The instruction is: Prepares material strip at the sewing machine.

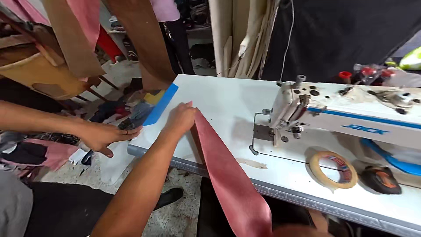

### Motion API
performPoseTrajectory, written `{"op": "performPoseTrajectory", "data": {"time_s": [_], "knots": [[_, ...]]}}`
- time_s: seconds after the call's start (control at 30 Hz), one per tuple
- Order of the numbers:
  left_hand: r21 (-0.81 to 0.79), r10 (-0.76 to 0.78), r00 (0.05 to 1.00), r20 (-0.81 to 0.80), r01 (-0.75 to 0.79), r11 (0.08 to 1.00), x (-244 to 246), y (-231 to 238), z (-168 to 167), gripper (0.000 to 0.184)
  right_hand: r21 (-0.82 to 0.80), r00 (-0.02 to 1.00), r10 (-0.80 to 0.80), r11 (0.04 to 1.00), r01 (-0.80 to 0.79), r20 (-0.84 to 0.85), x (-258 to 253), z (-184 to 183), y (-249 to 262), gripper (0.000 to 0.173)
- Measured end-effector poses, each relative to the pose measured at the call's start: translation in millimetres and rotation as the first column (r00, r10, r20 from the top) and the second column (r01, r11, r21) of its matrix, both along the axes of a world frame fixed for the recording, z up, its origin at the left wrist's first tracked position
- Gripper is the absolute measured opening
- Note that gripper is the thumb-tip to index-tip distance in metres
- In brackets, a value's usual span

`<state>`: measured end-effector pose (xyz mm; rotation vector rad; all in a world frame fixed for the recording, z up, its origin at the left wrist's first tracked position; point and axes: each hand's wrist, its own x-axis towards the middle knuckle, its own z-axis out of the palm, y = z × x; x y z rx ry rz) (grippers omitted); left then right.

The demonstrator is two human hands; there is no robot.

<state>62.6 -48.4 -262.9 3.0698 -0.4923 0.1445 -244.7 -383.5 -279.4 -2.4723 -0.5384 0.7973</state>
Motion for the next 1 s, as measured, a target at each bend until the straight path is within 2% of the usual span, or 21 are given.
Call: {"op": "performPoseTrajectory", "data": {"time_s": [0.07,0.1,0.17,0.23,0.3,0.33,0.37,0.4,0.47,0.5,0.57,0.63,0.67,0.73,0.8,0.9,0.93,1.0], "knots": [[0.011,-0.008,0.999,-0.046,0.008,1.000,12,-8,1,0.020,0.092,0.964,-0.131,0.989,0.113,0.230,57,23,21,0.045],[0.001,0.019,0.996,-0.082,-0.019,1.000,19,-10,-4,0.020,0.142,0.937,-0.207,0.975,0.173,0.281,93,27,40,0.050],[-0.069,0.088,0.985,-0.147,-0.099,0.993,32,-7,-22,0.025,0.201,0.922,-0.314,0.941,0.271,0.225,162,18,88,0.055],[-0.278,0.115,0.989,-0.089,-0.135,0.951,37,4,-47,0.034,0.182,0.919,-0.365,0.924,0.337,0.149,210,2,133,0.060],[-0.528,0.195,0.980,-0.043,-0.188,0.828,34,12,-59,0.066,0.118,0.918,-0.383,0.921,0.371,0.104,232,-11,165,0.062],[-0.619,0.268,0.962,-0.054,-0.242,0.747,33,15,-62,0.080,0.096,0.914,-0.391,0.919,0.382,0.108,236,-18,174,0.057],[-0.685,0.330,0.939,-0.095,-0.302,0.663,34,19,-66,0.086,0.081,0.908,-0.399,0.917,0.391,0.128,238,-25,180,0.047],[-0.729,0.363,0.916,-0.172,-0.366,0.578,37,24,-67,0.082,0.085,0.899,-0.411,0.912,0.402,0.150,238,-32,182,0.038],[-0.749,0.317,0.871,-0.375,-0.486,0.450,48,34,-61,0.064,0.143,0.886,-0.432,0.900,0.411,0.168,235,-38,179,0.030],[-0.733,0.257,0.846,-0.468,-0.534,0.422,52,34,-54,0.058,0.172,0.886,-0.435,0.896,0.409,0.161,234,-39,176,0.029],[-0.686,0.113,0.788,-0.605,-0.588,0.427,52,23,-42,0.046,0.194,0.898,-0.424,0.896,0.398,0.117,233,-36,168,0.029],[-0.702,0.002,0.782,-0.623,-0.561,0.439,45,7,-38,0.035,0.273,0.898,-0.439,0.868,0.415,0.031,240,-34,155,0.028],[-0.740,-0.043,0.805,-0.591,-0.521,0.426,40,2,-37,0.032,0.361,0.878,-0.479,0.818,0.448,-0.006,245,-36,148,0.026],[-0.830,-0.073,0.876,-0.476,-0.420,0.367,17,-8,-22,0.028,0.595,0.803,-0.595,0.634,0.493,-0.032,249,-39,131,0.027],[-0.918,-0.003,0.955,-0.297,-0.284,0.275,-13,-21,9,0.021,0.749,0.770,-0.637,0.495,0.440,-0.031,250,-23,118,0.040],[-0.988,0.114,0.993,-0.002,-0.020,0.155,-57,-39,59,0.016,0.871,0.834,-0.545,0.447,0.204,0.085,243,33,111,0.052],[-0.989,0.120,0.989,0.081,0.065,0.131,-70,-44,75,0.020,0.891,0.858,-0.497,0.438,0.119,0.130,238,55,110,0.053],[-0.966,0.087,0.967,0.239,0.227,0.125,-92,-50,106,0.041,0.927,0.881,-0.436,0.374,-0.009,0.185,223,94,109,0.041]]}}
